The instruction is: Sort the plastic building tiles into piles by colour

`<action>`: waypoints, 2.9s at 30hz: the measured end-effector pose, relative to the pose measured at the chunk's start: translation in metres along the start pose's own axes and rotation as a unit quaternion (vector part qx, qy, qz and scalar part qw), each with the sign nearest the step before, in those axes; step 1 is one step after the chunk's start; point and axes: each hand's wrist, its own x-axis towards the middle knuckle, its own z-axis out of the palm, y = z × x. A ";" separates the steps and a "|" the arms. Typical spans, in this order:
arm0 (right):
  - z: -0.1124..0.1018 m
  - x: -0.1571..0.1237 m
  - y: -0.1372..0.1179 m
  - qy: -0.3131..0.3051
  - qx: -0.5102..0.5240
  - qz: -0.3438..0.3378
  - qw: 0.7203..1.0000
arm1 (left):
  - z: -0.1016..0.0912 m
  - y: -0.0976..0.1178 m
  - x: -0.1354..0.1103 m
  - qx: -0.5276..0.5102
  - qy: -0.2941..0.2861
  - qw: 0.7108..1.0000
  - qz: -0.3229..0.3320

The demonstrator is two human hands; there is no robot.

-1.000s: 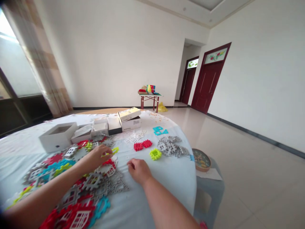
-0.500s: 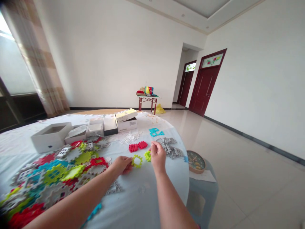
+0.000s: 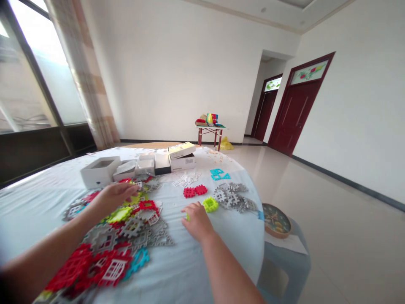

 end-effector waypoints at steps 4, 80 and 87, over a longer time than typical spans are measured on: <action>0.004 -0.001 0.001 -0.043 -0.041 0.009 0.998 | -0.045 -0.051 -0.012 0.025 0.081 0.995 -0.050; -0.038 0.014 0.063 -0.009 -0.176 0.229 0.957 | -0.034 -0.102 -0.050 0.271 0.055 0.960 0.052; -0.026 0.011 0.068 -0.020 -0.160 0.231 0.959 | -0.033 -0.098 -0.052 0.277 0.049 0.958 0.054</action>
